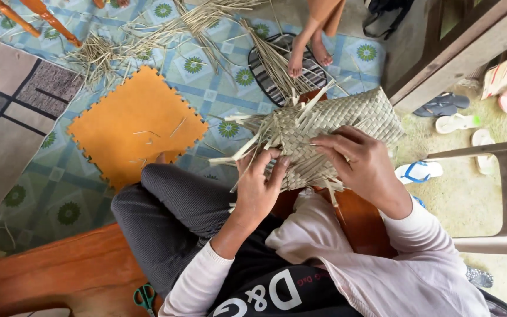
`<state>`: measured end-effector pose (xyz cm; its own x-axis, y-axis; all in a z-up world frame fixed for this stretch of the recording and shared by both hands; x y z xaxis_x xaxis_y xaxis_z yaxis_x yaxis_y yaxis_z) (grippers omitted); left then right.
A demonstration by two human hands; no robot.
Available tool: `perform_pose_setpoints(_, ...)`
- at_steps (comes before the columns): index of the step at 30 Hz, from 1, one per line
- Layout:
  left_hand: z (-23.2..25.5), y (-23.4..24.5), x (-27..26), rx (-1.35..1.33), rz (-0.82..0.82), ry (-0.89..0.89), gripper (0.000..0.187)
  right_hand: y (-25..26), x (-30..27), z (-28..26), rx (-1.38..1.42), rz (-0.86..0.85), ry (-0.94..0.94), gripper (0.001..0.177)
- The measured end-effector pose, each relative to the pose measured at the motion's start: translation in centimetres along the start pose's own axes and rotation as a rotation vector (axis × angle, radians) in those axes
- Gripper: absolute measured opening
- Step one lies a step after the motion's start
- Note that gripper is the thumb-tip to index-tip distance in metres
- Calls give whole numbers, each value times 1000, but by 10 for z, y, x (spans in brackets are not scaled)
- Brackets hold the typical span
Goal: A person is weaving a basket or bag using dried plant fibers by hand and with a small tool.
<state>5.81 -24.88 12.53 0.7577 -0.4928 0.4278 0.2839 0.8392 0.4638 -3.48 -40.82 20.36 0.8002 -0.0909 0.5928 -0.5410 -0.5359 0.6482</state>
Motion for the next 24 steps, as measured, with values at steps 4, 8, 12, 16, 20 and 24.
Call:
perform_pose_setpoints(4, 11, 29, 8, -227, -77, 48, 23, -4, 15, -34, 118, 1, 60, 11)
perform_pose_setpoints(8, 12, 57, 9, -142, -73, 9, 17, -23, 24, -49, 111, -40, 85, 11)
perform_pose_setpoints(12, 15, 89, 8, -45, -35, -34, 13, -52, 26, -46, 314, -4, -11, 21)
perform_pose_setpoints(16, -7, 117, 0, -90, -20, 38, 13, -80, 9, -26, 405, 14, -54, 24)
perform_pose_setpoints(20, -49, 135, -7, -5, 0, 101, 16, -95, -16, 68, -140, 94, -39, 23)
perform_pose_setpoints(24, -70, 140, -5, -79, -9, 168, 15, -103, -9, 137, -552, 155, -148, 19)
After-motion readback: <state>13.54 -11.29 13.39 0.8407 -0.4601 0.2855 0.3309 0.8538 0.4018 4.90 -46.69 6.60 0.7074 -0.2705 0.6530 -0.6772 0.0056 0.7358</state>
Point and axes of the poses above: each hand's wrist, its own x-axis towards the middle knuckle, its own y-axis out of the back of the hand, z = x × y, the point moved 7 cm from there along x, towards the middle knuckle, and after that the axes turned 2 degrees about x, right-handed, at the moved point
